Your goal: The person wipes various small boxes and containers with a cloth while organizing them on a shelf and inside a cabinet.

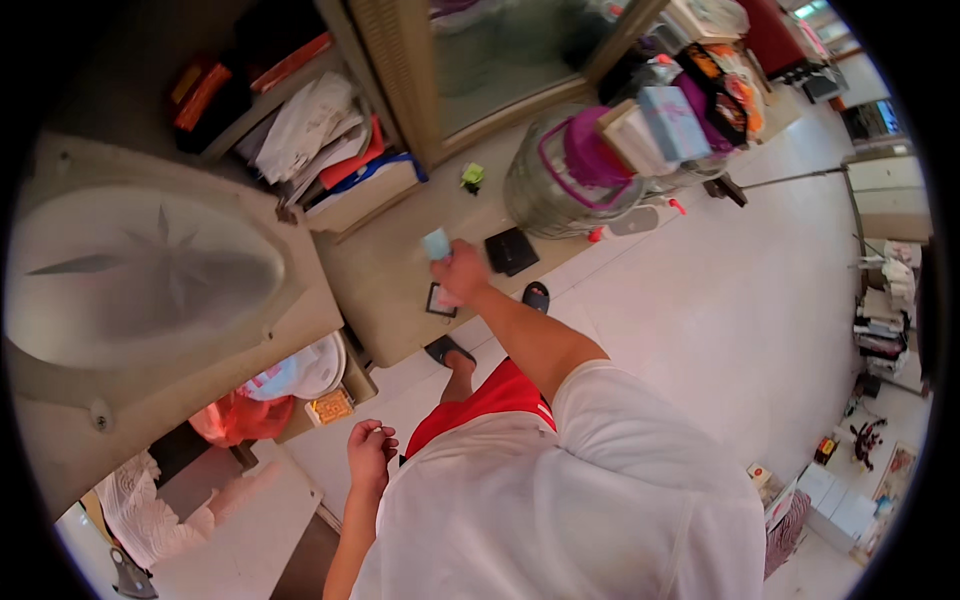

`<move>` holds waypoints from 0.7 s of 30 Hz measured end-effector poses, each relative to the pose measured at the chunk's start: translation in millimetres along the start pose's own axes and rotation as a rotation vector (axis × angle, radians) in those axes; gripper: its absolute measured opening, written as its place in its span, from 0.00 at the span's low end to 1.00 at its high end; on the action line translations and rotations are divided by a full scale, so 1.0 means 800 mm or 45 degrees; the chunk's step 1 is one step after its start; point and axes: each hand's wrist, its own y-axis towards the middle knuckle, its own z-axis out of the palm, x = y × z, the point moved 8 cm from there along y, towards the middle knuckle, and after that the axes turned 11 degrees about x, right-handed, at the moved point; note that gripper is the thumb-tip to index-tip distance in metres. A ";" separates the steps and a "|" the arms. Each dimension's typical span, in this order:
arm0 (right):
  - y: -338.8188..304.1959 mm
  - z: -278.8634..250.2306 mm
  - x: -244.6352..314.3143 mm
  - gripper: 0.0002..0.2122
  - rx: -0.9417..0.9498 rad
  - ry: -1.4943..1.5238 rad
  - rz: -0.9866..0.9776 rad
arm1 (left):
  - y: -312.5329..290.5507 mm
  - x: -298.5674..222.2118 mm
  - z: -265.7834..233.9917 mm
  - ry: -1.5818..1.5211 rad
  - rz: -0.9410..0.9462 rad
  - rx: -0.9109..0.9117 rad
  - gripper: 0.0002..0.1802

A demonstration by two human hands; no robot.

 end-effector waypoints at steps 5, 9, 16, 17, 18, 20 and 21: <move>-0.089 -0.057 -0.009 0.24 0.226 0.525 -0.033 | 0.026 -0.030 0.043 0.109 0.042 0.103 0.10; -0.165 -0.127 -0.064 0.28 0.327 0.805 0.083 | 0.048 -0.069 0.108 0.149 0.113 0.249 0.10; -0.240 -0.293 -0.232 0.29 -0.124 0.764 0.362 | 0.072 -0.118 0.234 0.303 0.198 0.416 0.10; -0.245 -0.316 -0.251 0.29 -0.228 0.764 0.434 | 0.076 -0.122 0.248 0.342 0.213 0.415 0.10; -0.245 -0.333 -0.259 0.29 -0.228 0.778 0.439 | 0.080 -0.124 0.260 0.356 0.210 0.411 0.10; -0.240 -0.370 -0.286 0.25 -0.338 0.906 0.490 | 0.087 -0.129 0.289 0.469 0.279 0.476 0.10; -0.232 -0.380 -0.308 0.25 -0.363 0.901 0.487 | 0.092 -0.132 0.305 0.521 0.292 0.479 0.10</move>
